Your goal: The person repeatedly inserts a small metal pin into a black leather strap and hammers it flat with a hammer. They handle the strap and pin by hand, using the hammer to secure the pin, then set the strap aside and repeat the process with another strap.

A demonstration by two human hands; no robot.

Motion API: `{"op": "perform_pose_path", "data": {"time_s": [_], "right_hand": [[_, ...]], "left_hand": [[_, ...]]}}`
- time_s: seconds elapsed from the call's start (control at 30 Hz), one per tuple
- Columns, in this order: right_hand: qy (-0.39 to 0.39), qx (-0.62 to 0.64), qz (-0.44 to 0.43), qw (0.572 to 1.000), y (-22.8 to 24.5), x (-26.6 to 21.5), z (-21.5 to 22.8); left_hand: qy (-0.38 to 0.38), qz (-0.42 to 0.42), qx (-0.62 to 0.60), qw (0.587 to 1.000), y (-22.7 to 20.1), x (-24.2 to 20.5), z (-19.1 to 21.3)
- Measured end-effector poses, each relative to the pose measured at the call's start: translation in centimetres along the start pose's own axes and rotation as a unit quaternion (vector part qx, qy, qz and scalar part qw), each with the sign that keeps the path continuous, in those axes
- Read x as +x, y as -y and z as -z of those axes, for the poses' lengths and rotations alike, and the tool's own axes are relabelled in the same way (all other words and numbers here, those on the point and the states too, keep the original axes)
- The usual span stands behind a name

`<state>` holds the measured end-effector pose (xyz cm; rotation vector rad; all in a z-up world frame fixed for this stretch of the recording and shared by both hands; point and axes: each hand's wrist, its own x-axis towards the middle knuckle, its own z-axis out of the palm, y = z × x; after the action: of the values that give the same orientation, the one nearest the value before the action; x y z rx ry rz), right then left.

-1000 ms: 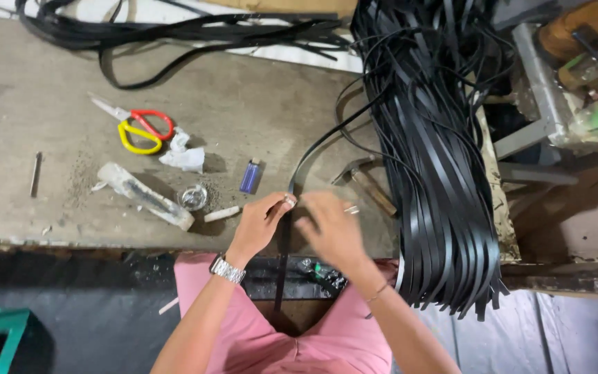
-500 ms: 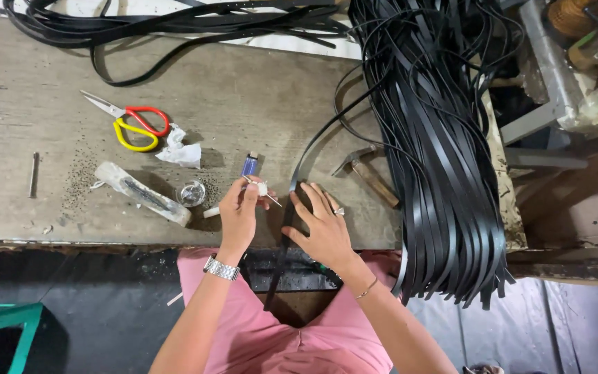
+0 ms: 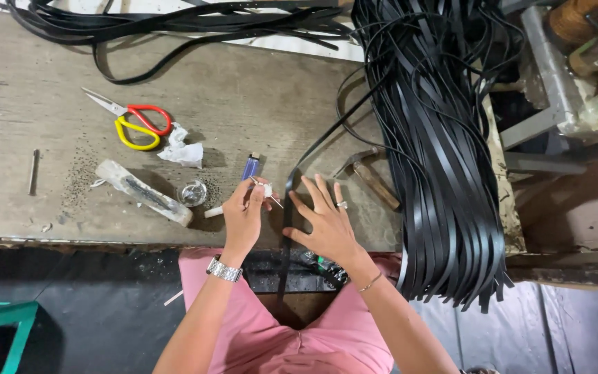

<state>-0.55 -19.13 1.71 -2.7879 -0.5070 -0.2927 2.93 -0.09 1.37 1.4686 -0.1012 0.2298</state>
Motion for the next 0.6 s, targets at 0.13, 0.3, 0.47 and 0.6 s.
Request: {"op": "perform_pose_path", "data": {"time_s": [0.13,0.3,0.47,0.6], "right_hand": [[0.029,0.009,0.027,0.999,0.2,0.3,0.4],[0.032,0.018,0.035,0.999,0.1,-0.1,0.3],[0.018,0.001,0.051,0.999,-0.1,-0.5,0.2],[0.051,0.010,0.039,0.998,0.2,-0.3,0.8]], "left_hand": [[0.000,0.007,0.021,1.000,-0.5,-0.1,0.0],[0.001,0.006,0.040,0.999,-0.2,0.2,0.2],[0.021,-0.004,0.083,0.996,0.5,0.1,0.3],[0.033,-0.031,0.088,0.995,0.2,0.4,0.3]]}}
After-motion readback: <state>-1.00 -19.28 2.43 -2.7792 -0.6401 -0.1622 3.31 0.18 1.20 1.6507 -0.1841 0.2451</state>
